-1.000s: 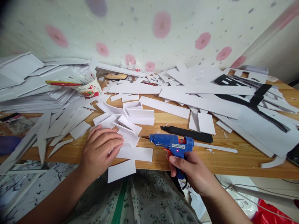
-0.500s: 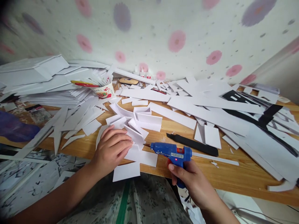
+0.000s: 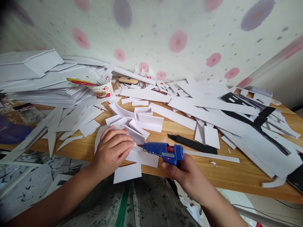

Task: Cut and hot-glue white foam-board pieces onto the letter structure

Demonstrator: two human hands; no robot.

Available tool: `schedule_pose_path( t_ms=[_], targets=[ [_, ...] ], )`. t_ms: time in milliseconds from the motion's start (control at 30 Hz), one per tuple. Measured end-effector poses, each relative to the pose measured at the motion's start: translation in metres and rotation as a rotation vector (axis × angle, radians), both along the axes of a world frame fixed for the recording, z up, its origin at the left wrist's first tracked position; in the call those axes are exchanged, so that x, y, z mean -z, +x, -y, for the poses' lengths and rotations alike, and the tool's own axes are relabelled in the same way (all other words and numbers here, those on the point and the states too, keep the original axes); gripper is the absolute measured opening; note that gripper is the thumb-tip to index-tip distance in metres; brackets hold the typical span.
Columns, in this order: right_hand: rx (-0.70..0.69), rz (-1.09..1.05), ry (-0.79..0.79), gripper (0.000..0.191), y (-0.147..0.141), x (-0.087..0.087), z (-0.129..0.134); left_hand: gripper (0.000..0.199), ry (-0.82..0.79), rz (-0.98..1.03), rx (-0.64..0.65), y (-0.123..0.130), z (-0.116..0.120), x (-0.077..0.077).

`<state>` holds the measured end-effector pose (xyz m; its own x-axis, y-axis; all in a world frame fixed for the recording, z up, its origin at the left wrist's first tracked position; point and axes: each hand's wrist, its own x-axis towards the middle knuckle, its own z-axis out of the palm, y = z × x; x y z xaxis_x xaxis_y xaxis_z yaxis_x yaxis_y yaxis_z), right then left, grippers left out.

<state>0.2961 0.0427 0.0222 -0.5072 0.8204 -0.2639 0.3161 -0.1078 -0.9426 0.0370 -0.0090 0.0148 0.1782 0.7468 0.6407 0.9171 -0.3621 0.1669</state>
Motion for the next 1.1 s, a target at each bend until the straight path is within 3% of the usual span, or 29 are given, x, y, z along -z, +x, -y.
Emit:
schedule_pose_path(
  t_ms=[733, 1100],
  targets=[
    [-0.079, 0.103, -0.038, 0.038, -0.005, -0.015, 0.001, 0.015, -0.002, 0.059, 0.003, -0.001, 0.000, 0.000],
    [0.041, 0.034, -0.042, 0.034, -0.011, -0.013, 0.005, 0.012, 0.015, 0.070, 0.005, -0.002, -0.001, 0.001]
  ],
)
